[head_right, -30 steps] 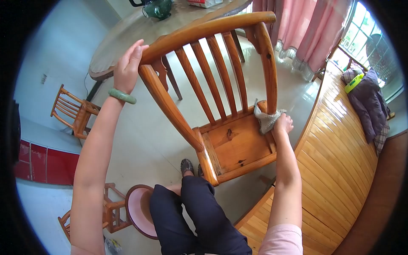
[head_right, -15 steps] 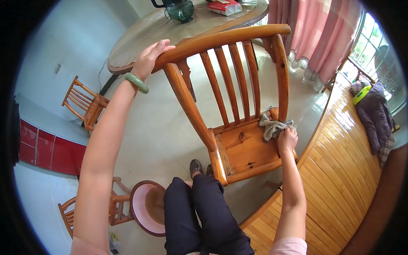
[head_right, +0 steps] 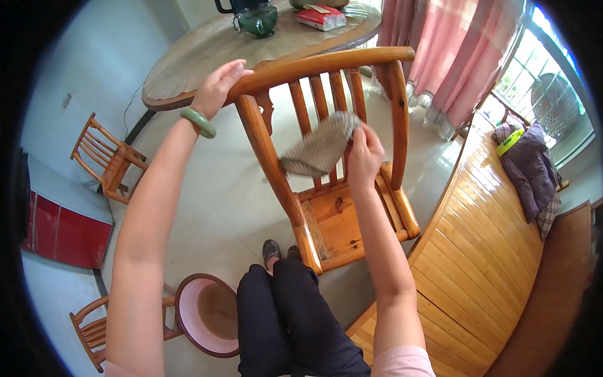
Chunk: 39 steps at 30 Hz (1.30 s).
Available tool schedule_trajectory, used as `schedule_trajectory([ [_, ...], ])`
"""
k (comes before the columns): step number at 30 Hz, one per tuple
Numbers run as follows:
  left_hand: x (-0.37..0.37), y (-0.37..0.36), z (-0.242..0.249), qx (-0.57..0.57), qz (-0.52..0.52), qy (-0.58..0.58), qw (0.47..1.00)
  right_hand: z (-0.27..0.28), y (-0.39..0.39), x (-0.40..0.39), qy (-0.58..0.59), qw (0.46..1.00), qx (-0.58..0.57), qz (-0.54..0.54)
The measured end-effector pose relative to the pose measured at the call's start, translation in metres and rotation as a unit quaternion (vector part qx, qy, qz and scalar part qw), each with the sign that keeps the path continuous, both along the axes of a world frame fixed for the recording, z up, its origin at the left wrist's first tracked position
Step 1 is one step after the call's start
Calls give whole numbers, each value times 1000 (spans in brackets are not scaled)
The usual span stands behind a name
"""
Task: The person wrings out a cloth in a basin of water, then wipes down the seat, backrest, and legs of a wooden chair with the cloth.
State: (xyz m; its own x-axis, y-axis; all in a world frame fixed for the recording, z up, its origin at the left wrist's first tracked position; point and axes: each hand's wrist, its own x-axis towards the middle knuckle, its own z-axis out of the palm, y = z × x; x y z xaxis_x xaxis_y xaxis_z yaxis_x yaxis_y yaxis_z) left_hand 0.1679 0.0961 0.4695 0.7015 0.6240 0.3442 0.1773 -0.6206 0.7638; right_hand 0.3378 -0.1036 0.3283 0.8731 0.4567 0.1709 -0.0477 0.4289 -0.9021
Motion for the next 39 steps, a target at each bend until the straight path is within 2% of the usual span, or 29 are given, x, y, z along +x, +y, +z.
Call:
schedule_trajectory([
  [3, -4, -3, 6, -38, -10, -24, 999, 64, 37, -30, -98, 993, 67, -9],
  [4, -4, -4, 6, -58, -17, -32, 998, 73, 54, -45, -186, 981, 44, -30],
  [5, -5, -4, 5, -59, -16, -34, 998, 78, 70, -61, -273, 960, 21, -53],
  [7, -3, -4, 2, -91, -24, -48, 994, 68, 97, -86, -446, 874, -80, -176],
  [8, -1, -4, 0, -86, -12, -65, 994, 66, 101, -90, -448, 873, -79, -177],
  [10, -2, 0, -4, -63, 1, -66, 996, 57, 103, -100, -498, 836, -91, -214],
  [14, -6, -3, -8, -50, 8, -50, 997, 49, 92, -99, -510, 836, -135, -148],
  [18, -5, -5, -5, -49, 20, -38, 998, 47, 82, -100, -517, 832, -154, -128],
  [22, -4, -8, -3, -9, 49, -21, 999, -3, 45, -105, -479, 839, -255, -38],
  [23, -3, -8, -3, 2, 53, -19, 998, -40, 34, -105, -419, 835, -355, 45],
  [24, -4, -7, -5, 12, 56, -16, 998, -95, 15, -97, -448, 781, -415, 130],
  [25, -4, -5, -9, 13, 58, -16, 998, -147, -11, -103, -442, 772, -431, 148],
  [26, -2, 1, -10, 6, 48, -17, 999, -187, -43, -112, -429, 798, -409, 108],
  [27, -3, 6, -11, -3, 40, -18, 999, -194, -67, -120, -400, 827, -384, 93],
  [29, -5, -3, -4, 2, 36, -15, 999, -183, -92, -131, -387, 821, -407, 103],
  [31, -8, -8, 0, 5, 46, 21, 999, -149, -94, -126, -234, 870, -385, 200],
  [33, -4, -6, -4, 15, 56, 22, 998, -108, -72, -115, -238, 933, -242, 123],
  [34, -4, -5, -6, 24, 69, 26, 997, -90, -52, -104, -252, 947, -181, 79],
  [35, -4, -5, -6, 25, 68, 26, 997, -57, -35, -97, -224, 960, -154, 70],
  [36, -5, -7, -7, 28, 63, 25, 997, -30, -15, -89, -251, 958, -127, 58],
  [37, -6, -7, -8, 31, 58, 24, 998, -13, 15, -83, -239, 969, -42, 46],
  [39, -5, -6, -11, 45, 61, 23, 997, 37, 54, -80, -197, 978, -29, 61],
])
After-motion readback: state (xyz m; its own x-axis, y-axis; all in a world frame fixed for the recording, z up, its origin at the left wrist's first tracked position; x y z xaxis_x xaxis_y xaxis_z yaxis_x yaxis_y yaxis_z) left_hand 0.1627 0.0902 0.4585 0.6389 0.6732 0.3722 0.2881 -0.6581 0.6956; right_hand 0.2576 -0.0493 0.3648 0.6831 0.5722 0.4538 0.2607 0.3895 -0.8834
